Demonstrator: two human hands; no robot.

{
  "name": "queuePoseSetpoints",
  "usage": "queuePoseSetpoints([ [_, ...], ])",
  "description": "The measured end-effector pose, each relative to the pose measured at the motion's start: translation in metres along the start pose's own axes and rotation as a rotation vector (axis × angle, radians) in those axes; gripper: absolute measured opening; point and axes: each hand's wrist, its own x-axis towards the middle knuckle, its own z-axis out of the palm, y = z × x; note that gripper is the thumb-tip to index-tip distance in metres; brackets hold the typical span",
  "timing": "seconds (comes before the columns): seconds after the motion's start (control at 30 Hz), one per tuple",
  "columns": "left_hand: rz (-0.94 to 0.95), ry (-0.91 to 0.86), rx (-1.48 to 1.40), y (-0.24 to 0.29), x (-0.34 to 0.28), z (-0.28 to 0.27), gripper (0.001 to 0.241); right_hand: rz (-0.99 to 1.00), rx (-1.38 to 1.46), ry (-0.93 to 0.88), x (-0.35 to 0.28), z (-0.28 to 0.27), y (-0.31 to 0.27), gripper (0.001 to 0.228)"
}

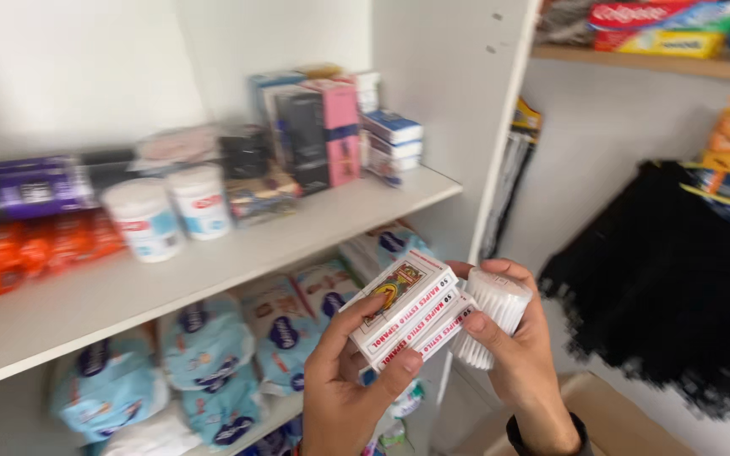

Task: The person picks up various grocery and personal care items from a shelf and places them into a cardboard box on the floor.

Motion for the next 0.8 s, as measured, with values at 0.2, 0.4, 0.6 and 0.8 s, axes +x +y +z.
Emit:
queuePoseSetpoints([
  [0.2,-0.007,-0.217,-0.058,-0.059,-0.022,0.078,0.067,0.078,0.029,0.156,-0.035,-0.104,-0.022,0.075],
  [0.4,-0.082,-0.181,-0.086,-0.133,-0.063,0.171,0.066,-0.048,-0.410,0.385,-0.084,-0.191,-0.052,0.070],
  [0.6,0.006,-0.295,0.105,-0.166,-0.090,0.253,0.065,-0.004,-0.195,0.518,-0.134,-0.323,-0.060,0.077],
  [0.8,0.112,-0.374,0.263,-0.217,-0.124,0.316,0.070,0.008,-0.441,0.463,-0.180,-0.383,-0.095,0.050],
])
